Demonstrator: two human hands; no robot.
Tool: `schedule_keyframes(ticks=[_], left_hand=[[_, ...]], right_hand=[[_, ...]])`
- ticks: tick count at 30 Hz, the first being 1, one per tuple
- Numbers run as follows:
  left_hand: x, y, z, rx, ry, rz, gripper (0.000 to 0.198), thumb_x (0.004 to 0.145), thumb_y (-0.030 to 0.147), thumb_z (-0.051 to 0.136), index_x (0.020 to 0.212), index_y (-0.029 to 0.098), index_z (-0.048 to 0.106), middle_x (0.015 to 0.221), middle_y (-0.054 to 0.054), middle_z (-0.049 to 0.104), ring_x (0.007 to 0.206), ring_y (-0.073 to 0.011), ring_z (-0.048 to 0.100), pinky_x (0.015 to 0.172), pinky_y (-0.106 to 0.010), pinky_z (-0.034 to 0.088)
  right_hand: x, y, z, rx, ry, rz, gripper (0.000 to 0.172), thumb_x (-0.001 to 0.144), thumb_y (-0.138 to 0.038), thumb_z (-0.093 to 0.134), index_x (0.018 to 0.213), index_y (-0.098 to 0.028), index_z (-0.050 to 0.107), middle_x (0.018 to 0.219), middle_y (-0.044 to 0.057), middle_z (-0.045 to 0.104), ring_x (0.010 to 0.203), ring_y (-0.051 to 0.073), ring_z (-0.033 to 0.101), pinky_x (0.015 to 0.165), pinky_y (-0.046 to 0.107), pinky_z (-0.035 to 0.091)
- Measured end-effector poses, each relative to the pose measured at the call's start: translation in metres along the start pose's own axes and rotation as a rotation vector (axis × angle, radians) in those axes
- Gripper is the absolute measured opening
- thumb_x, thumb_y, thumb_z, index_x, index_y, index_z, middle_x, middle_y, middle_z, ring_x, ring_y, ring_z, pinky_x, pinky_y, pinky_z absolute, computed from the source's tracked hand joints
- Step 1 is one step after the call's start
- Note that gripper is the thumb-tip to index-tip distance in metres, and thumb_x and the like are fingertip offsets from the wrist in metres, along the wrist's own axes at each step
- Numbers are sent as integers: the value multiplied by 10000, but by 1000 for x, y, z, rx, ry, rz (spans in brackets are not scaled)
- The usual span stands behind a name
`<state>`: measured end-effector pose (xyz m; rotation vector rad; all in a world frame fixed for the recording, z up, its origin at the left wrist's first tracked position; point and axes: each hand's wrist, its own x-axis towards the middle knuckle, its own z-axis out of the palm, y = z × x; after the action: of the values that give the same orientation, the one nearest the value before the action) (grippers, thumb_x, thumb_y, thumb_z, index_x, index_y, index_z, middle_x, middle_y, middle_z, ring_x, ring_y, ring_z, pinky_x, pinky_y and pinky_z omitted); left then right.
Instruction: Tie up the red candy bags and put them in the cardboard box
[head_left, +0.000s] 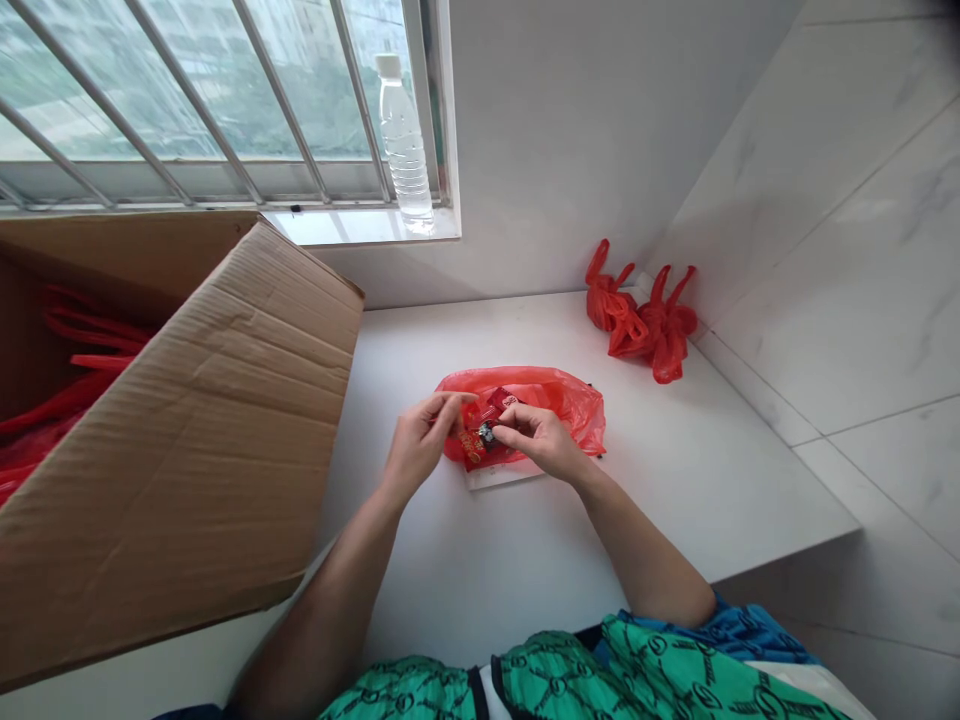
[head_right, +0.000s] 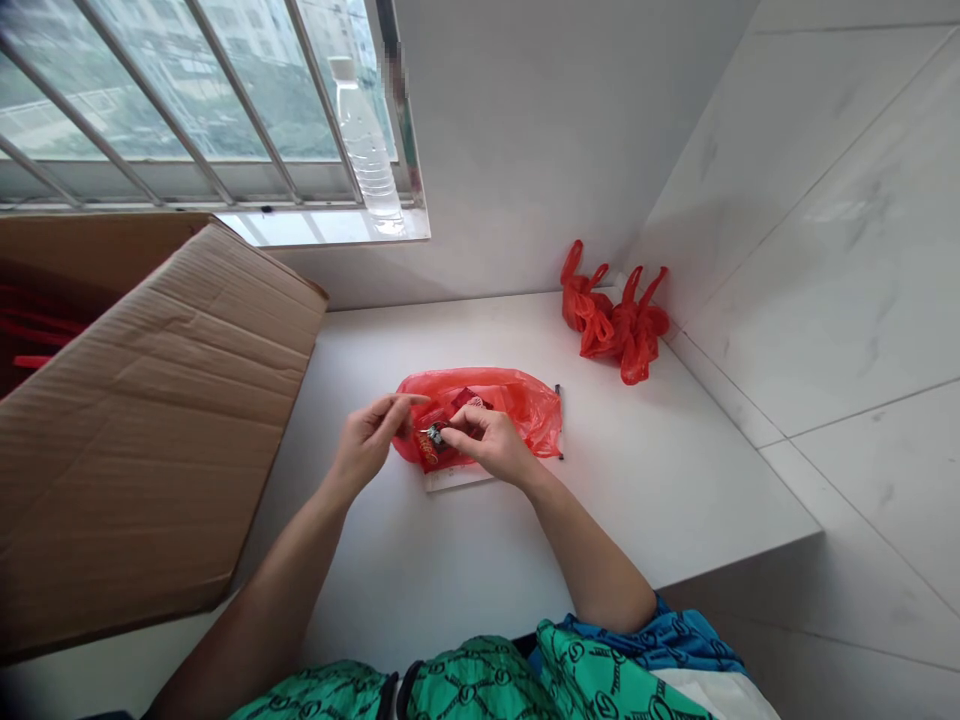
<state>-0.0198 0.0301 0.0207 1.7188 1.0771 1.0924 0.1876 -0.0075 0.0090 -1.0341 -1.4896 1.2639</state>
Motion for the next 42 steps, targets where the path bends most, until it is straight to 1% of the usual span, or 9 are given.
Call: schedule_keyframes(ticks=[4, 6, 10, 14, 20, 25, 30, 35, 42], left_hand=[[2, -7, -15, 59, 250, -41, 400, 975, 487, 489, 1024, 173, 731, 672, 16, 541, 591, -100, 520, 567, -203, 442], [1, -9, -20, 147, 303, -39, 371, 974, 467, 496, 1053, 178, 715, 681, 21, 548, 586, -97, 523, 567, -200, 429], [-10, -7, -20, 362, 255, 20, 312, 964, 435, 524, 1082, 191, 680, 673, 34, 538, 563, -98, 487, 571, -211, 397], [-22, 0, -12, 626, 69, 81, 278, 967, 434, 502, 1009, 228, 683, 811, -1, 650, 634, -116, 564, 615, -234, 403], [-23, 1, -3, 1044, -92, -144, 365, 936, 526, 505, 1149, 256, 627, 1121, -71, 701, 802, -252, 672, 564, -294, 372], [-21, 3, -5, 1089, -163, -230, 308, 942, 435, 492, 1150, 232, 595, 1123, -102, 709, 904, -323, 685, 607, -333, 412], [-26, 6, -9, 1069, -190, -261, 246, 920, 297, 500, 1150, 244, 570, 1123, -99, 721, 942, -310, 694, 623, -323, 420], [-32, 0, -8, 1049, -170, -283, 339, 936, 468, 522, 1149, 204, 518, 1111, -135, 711, 963, -317, 690, 627, -315, 437], [-36, -7, -18, 940, -188, -298, 323, 843, 215, 580, 1162, 227, 534, 1013, -81, 726, 900, -260, 691, 618, -278, 414]], right_hand=[[0, 3, -9, -226, 210, -118, 209, 905, -423, 640, 865, -219, 661, 808, 15, 629, 681, 168, 552, 659, 310, 466], [1, 4, -13, -399, 256, -146, 220, 928, -421, 607, 972, -224, 694, 818, 29, 648, 685, 184, 570, 679, 327, 475], [-5, -2, -25, -699, 367, -172, 344, 985, -410, 521, 1243, -223, 652, 879, 52, 690, 682, 200, 593, 727, 358, 482], [-26, -22, -47, -796, 547, -204, 302, 1017, -381, 468, 1200, -239, 661, 978, 65, 715, 767, 215, 626, 749, 354, 479], [-68, -24, -64, -1077, 386, -131, 192, 988, -388, 563, 1033, -242, 681, 962, 51, 708, 907, 243, 611, 796, 368, 445], [-83, -3, -57, -1415, 276, -24, 348, 859, -397, 749, 1114, -186, 640, 1056, 95, 641, 946, 274, 585, 790, 393, 408], [-86, 6, -64, -1556, 209, -11, 161, 855, -220, 722, 982, -185, 628, 960, 78, 636, 892, 267, 578, 771, 391, 384], [-87, -5, -72, -1329, 229, -95, 53, 913, -184, 608, 867, -210, 604, 889, 45, 637, 836, 232, 589, 762, 384, 406], [-78, -39, -72, -637, 539, -281, 121, 909, -346, 633, 847, -243, 619, 1023, 56, 639, 952, 229, 614, 831, 396, 506]])
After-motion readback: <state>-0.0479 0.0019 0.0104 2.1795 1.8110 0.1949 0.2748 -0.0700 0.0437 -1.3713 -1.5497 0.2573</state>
